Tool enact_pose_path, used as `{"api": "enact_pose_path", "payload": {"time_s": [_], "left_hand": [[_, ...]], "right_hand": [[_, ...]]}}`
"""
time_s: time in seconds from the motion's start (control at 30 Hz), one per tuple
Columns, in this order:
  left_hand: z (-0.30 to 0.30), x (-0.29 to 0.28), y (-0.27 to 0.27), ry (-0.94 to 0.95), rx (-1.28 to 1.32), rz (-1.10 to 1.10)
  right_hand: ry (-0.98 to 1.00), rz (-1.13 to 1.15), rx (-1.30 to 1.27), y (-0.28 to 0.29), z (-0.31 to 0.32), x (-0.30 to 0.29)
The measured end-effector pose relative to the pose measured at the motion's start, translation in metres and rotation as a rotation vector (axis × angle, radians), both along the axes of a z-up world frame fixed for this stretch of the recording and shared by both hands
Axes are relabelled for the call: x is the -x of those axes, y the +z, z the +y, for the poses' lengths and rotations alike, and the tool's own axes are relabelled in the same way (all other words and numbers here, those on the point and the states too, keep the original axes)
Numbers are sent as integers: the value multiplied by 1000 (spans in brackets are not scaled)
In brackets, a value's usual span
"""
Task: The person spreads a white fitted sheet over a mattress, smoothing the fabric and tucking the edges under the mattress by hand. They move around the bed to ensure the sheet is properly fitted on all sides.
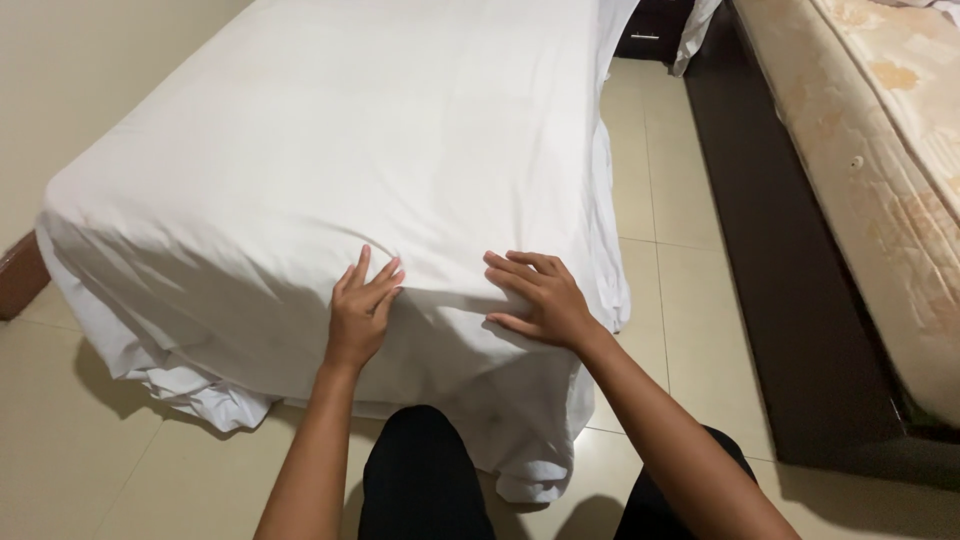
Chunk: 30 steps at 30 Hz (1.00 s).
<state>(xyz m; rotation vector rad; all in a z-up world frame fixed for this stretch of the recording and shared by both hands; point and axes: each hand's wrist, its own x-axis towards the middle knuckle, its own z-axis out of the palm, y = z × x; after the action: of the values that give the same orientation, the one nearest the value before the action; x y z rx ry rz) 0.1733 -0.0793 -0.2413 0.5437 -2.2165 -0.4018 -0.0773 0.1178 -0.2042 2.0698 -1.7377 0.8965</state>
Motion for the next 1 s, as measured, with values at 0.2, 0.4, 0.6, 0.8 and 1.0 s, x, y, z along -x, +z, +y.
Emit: {"api": "enact_pose_path", "payload": {"time_s": [0.2, 0.4, 0.6, 0.8, 1.0], "left_hand": [[16, -9, -11, 78, -77, 42], [33, 13, -14, 38, 187, -43], [109, 69, 31, -333, 237, -104], [115, 102, 11, -279, 265, -98], [115, 104, 9, -233, 332, -77]], "right_hand": [[43, -22, -55, 9, 9, -3], [42, -107, -124, -6, 28, 6], [-29, -185, -59, -20, 62, 22], [-146, -216, -72, -50, 76, 36], [-275, -173, 60, -62, 81, 27]]}}
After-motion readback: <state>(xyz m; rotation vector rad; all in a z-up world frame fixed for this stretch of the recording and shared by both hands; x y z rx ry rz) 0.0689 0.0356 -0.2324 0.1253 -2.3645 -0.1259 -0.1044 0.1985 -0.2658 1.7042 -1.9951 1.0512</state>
